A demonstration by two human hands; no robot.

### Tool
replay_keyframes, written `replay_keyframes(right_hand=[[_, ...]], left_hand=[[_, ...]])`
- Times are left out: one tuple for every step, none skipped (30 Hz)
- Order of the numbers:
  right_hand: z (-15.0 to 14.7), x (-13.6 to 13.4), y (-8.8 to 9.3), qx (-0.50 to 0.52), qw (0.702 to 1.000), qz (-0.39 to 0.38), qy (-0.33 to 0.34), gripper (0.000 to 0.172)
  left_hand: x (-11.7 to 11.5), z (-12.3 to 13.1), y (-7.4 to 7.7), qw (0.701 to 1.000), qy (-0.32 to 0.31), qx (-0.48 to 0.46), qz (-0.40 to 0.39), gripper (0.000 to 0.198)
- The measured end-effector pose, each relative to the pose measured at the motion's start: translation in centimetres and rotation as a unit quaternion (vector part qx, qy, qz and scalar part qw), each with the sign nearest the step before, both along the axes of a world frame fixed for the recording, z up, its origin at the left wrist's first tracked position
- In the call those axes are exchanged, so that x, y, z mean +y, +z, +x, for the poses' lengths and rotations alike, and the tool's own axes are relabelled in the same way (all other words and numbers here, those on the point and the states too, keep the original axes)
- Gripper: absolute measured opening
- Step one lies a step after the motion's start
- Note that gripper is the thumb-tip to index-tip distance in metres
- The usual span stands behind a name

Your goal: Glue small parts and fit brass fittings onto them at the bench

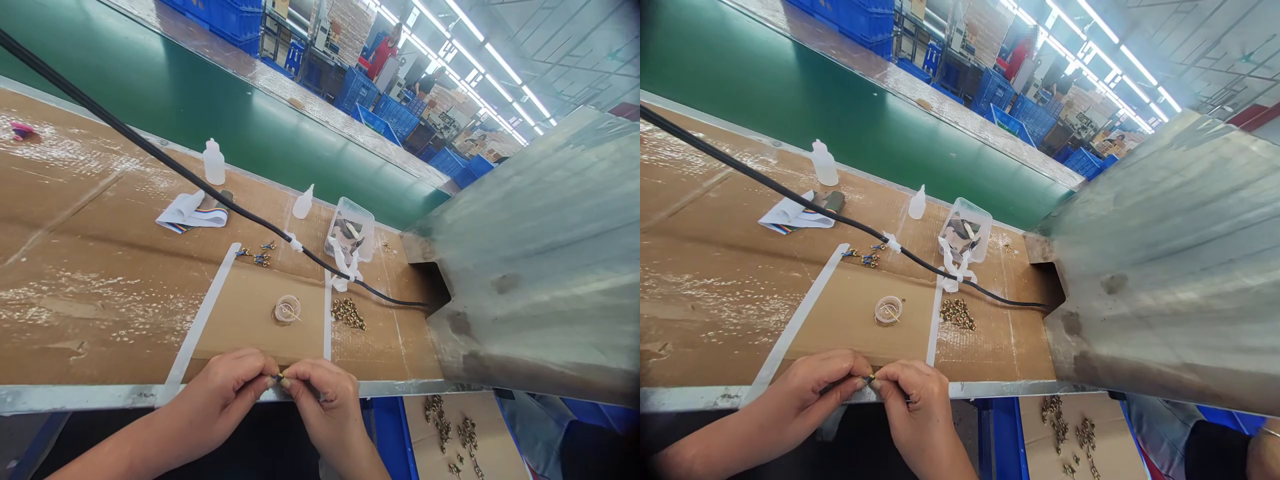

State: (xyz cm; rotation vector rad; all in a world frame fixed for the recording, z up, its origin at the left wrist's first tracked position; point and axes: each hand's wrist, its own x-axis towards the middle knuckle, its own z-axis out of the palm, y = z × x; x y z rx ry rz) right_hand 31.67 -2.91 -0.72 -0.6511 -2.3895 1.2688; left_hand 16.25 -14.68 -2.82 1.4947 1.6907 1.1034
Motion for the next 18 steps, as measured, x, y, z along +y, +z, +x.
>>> replay_keyframes(right_hand=[[-0.01,-0.01,0.01,0.000,1.000,-0.001,-0.001,0.015],[-0.02,-0.04,0.03,0.000,1.000,-0.002,-0.003,0.015],[-0.03,-0.07,0.04,0.000,1.000,-0.004,-0.006,0.015],[-0.05,-0.11,0.06,0.002,1.000,-0.006,-0.009,0.015],[-0.07,-0.15,0.09,0.002,1.000,-0.008,-0.011,0.015],[-0.09,-0.18,0.13,0.001,1.000,-0.011,-0.012,0.014],[-0.11,-0.21,0.18,0.000,1.000,-0.013,-0.013,0.014],[-0.12,-0.22,0.24,0.000,1.000,-0.015,-0.014,0.015],[-0.14,-0.23,0.30,0.001,1.000,-0.016,-0.016,0.015],[-0.15,-0.23,0.36,0.001,1.000,-0.017,-0.016,0.015],[-0.16,-0.22,0.41,0.000,1.000,-0.018,-0.017,0.016],[-0.16,-0.21,0.45,0.000,1.000,-0.017,-0.018,0.016],[-0.16,-0.21,0.48,-0.001,1.000,-0.017,-0.018,0.016],[-0.16,-0.20,0.51,-0.003,1.000,-0.018,-0.017,0.015],[-0.16,-0.20,0.54,-0.006,1.000,-0.020,-0.018,0.015],[-0.17,-0.21,0.57,-0.009,1.000,-0.023,-0.020,0.015],[-0.18,-0.21,0.61,-0.013,0.999,-0.028,-0.022,0.015],[-0.19,-0.22,0.66,-0.017,0.999,-0.033,-0.025,0.014]], left_hand=[[-0.03,0.00,-0.02,1.000,-0.001,0.002,-0.001,0.025],[-0.06,0.00,-0.04,1.000,-0.001,0.004,-0.002,0.025],[-0.09,0.01,-0.07,1.000,-0.001,0.004,-0.002,0.025],[-0.11,0.02,-0.10,1.000,0.000,0.004,-0.002,0.025],[-0.12,0.03,-0.11,1.000,0.001,0.002,0.000,0.025],[-0.12,0.03,-0.10,1.000,0.002,0.001,0.001,0.024],[-0.11,0.03,-0.08,1.000,0.003,0.000,0.003,0.024],[-0.09,0.03,-0.04,1.000,0.004,0.000,0.004,0.024],[-0.06,0.01,0.00,1.000,0.004,0.000,0.006,0.024],[-0.03,0.00,0.04,1.000,0.003,0.000,0.007,0.024],[0.01,-0.02,0.07,1.000,0.002,-0.001,0.008,0.024],[0.05,-0.04,0.08,1.000,0.003,-0.001,0.007,0.025],[0.08,-0.06,0.08,1.000,0.002,-0.001,0.007,0.025],[0.11,-0.08,0.06,1.000,0.001,-0.001,0.006,0.025],[0.14,-0.09,0.03,1.000,0.000,-0.001,0.004,0.025],[0.16,-0.10,-0.01,1.000,-0.001,-0.001,0.003,0.025],[0.17,-0.10,-0.04,1.000,-0.002,-0.002,0.002,0.025],[0.19,-0.09,-0.06,1.000,-0.001,-0.003,0.003,0.025]])
